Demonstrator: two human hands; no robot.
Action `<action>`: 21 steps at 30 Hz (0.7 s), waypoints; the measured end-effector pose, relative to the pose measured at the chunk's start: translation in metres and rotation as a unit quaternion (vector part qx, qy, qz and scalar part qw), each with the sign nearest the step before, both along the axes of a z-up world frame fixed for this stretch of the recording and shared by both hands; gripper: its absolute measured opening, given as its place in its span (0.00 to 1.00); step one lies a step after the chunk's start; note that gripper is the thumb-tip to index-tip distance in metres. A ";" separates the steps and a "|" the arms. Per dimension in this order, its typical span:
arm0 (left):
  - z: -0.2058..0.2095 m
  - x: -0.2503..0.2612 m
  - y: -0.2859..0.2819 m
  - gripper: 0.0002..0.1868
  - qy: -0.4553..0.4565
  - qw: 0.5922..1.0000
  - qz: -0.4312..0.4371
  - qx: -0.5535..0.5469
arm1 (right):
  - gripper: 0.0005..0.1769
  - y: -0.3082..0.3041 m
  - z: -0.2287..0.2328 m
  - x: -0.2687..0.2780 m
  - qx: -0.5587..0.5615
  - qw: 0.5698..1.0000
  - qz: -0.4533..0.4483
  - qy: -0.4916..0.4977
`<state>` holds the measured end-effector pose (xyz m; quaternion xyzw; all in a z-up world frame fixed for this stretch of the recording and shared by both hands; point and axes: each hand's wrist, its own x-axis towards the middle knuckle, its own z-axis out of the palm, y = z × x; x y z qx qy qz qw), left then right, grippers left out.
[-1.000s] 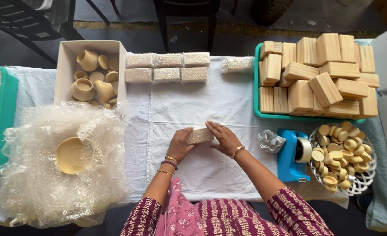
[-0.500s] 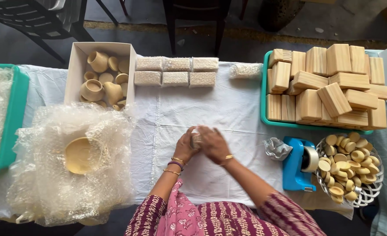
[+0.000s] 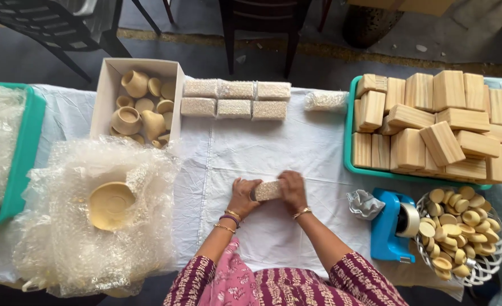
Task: The person wraps a rectangular wooden block in bubble wrap and secures it with clear tape. They then place the wrapped block on the table next to other similar items.
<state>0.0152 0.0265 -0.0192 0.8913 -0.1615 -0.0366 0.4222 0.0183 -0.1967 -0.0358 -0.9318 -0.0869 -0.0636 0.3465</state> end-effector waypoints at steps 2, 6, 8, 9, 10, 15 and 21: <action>0.011 0.002 0.000 0.36 -0.004 1.000 -0.002 0.002 | 0.14 0.000 0.030 -0.005 -0.021 0.998 0.055 -0.015; 0.023 0.001 0.003 0.35 0.020 1.000 -0.017 0.008 | 0.36 -0.006 0.076 -0.009 -0.078 0.987 0.133 0.042; 0.022 0.002 0.003 0.37 0.006 1.000 -0.020 0.004 | 0.41 -0.020 0.083 -0.010 -0.076 0.987 0.128 0.059; 0.022 0.002 0.004 0.39 -0.005 1.000 -0.018 0.001 | 0.47 -0.025 0.086 -0.009 -0.073 0.986 0.127 0.077; 0.032 0.002 0.004 0.39 -0.008 1.000 -0.015 0.000 | 0.47 -0.026 0.093 -0.010 -0.075 0.986 0.130 0.074; 0.041 0.011 0.016 0.35 0.114 0.993 -0.017 -0.028 | 0.46 -0.022 0.101 -0.006 -0.049 0.985 0.123 0.107; 0.079 0.038 0.060 0.49 -0.042 0.992 0.116 -0.006 | 0.38 0.019 0.117 0.056 0.039 0.996 0.080 -0.016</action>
